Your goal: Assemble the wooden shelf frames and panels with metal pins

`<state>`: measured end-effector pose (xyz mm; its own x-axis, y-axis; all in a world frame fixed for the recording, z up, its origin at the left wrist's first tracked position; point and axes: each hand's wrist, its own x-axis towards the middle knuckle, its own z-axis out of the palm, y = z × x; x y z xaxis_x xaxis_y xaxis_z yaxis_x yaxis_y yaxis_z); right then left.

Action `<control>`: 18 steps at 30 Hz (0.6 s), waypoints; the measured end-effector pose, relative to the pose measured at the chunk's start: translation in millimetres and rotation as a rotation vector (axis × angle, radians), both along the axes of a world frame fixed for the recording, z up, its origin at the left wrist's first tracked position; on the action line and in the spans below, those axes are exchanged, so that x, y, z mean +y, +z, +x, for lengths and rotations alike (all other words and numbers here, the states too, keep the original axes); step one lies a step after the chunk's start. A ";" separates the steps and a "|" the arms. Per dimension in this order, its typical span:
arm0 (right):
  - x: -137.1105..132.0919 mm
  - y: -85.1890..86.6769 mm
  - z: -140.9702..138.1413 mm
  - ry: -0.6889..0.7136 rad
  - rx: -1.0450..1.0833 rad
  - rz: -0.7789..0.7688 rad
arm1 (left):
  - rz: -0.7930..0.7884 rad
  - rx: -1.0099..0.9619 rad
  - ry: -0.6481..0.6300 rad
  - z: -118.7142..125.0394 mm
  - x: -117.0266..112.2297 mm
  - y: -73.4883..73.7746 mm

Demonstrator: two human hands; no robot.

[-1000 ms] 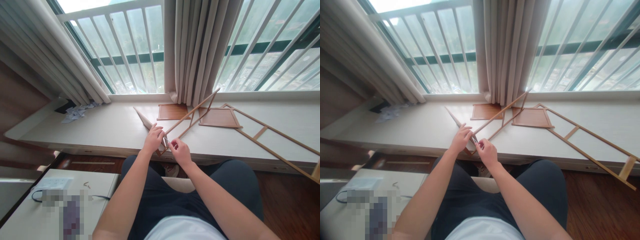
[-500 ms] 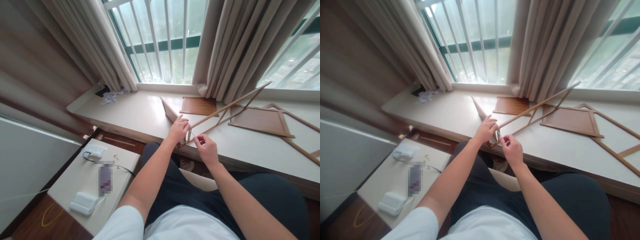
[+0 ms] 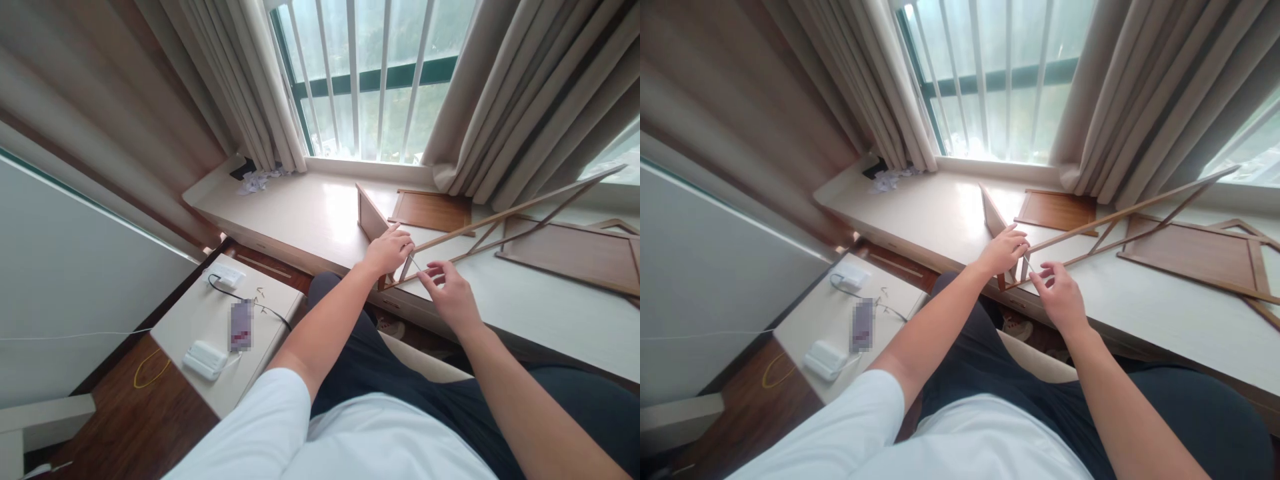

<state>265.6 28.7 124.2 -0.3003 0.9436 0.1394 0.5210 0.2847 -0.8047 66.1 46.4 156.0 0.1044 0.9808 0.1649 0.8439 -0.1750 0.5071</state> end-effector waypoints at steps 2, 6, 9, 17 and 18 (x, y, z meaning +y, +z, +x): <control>1.1 -2.1 6.1 0.027 -0.011 0.008 | -0.007 -0.007 0.005 -2.6 -0.8 6.1; -0.9 -15.0 34.4 0.109 -0.070 0.070 | 0.065 -0.048 0.014 -16.3 -10.1 15.7; -12.4 -26.7 77.2 0.205 -0.151 0.160 | 0.126 -0.103 0.064 -31.0 -34.1 15.7; -142.6 -51.1 228.8 0.478 -0.460 0.370 | 0.026 0.188 0.051 -37.8 -218.3 -1.3; -162.2 -56.2 240.9 0.551 -0.456 0.428 | 0.018 0.237 -0.012 -36.2 -247.3 -8.2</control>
<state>506.6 -133.5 67.9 -0.8177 0.5380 0.2049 0.4662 0.8276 -0.3127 29.9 -200.9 147.8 0.1537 0.9764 0.1520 0.9368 -0.1929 0.2920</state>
